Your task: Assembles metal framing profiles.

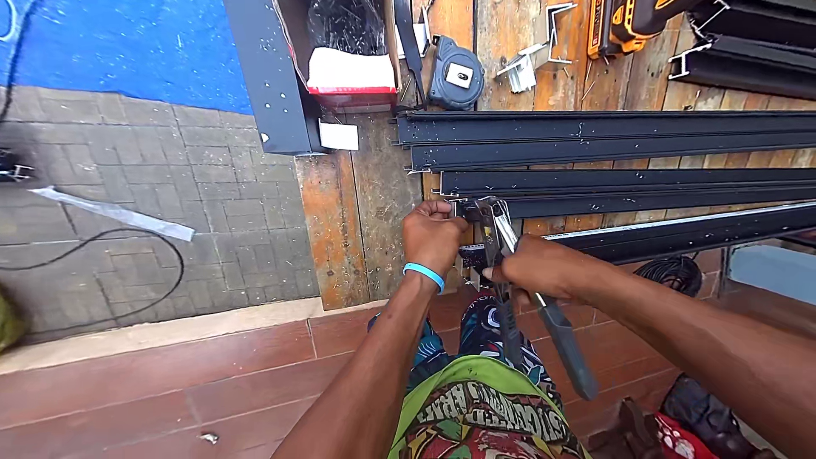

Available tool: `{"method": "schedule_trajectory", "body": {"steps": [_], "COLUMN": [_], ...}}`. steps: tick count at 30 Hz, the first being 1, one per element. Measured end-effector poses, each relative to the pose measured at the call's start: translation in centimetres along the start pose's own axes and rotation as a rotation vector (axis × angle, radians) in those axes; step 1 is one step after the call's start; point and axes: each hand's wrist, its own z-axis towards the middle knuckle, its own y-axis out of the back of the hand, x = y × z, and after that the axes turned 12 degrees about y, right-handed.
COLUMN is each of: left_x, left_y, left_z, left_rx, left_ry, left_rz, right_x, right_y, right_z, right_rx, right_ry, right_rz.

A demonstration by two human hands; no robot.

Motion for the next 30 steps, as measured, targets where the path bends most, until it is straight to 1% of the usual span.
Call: {"method": "schedule_trajectory", "body": {"steps": [1, 2, 5, 7, 9, 12, 14, 16, 20, 25, 27, 30], "left_x": [0.0, 0.0, 0.3, 0.4, 0.4, 0.2, 0.0, -0.2, 0.1, 0.5, 0.3, -0.1], "left_y": [0.0, 0.1, 0.0, -0.1, 0.0, 0.3, 0.8, 1.0, 1.4, 1.6, 1.6, 1.9], "left_z": [0.1, 0.1, 0.0, -0.1, 0.0, 0.2, 0.2, 0.3, 0.7, 1.4, 1.2, 1.2], "left_rx": [-0.001, -0.002, 0.005, 0.029, 0.051, 0.088, 0.101, 0.117, 0.142, 0.164, 0.170, 0.181], "left_ry": [-0.005, -0.008, -0.022, -0.018, -0.013, 0.000, 0.001, -0.003, -0.011, -0.025, -0.020, -0.004], "left_rz": [-0.012, -0.017, -0.034, -0.074, -0.109, -0.104, -0.072, -0.053, -0.041, -0.088, -0.092, -0.091], "right_x": [0.2, 0.3, -0.5, -0.8, -1.0, -1.5, -2.0, -2.0, -0.7, -1.6, -2.1, -3.2], "right_y": [-0.6, -1.0, -1.6, -1.5, -1.4, -1.3, -1.6, -1.8, -1.9, -1.7, -1.8, -2.8], "right_z": [0.0, 0.1, 0.3, 0.4, 0.3, 0.5, 0.9, 0.9, 0.4, 0.3, 0.2, 0.1], "right_rx": [0.007, -0.017, -0.170, -0.211, -0.198, -0.113, -0.095, -0.115, -0.155, -0.167, -0.155, -0.185], "right_ry": [-0.007, -0.001, 0.034, 0.033, 0.046, 0.061, 0.080, 0.076, 0.043, 0.102, 0.138, 0.229], "right_rz": [0.075, 0.054, -0.336, -0.445, -0.373, -0.103, 0.008, 0.020, -0.061, -0.034, 0.041, 0.270]}}
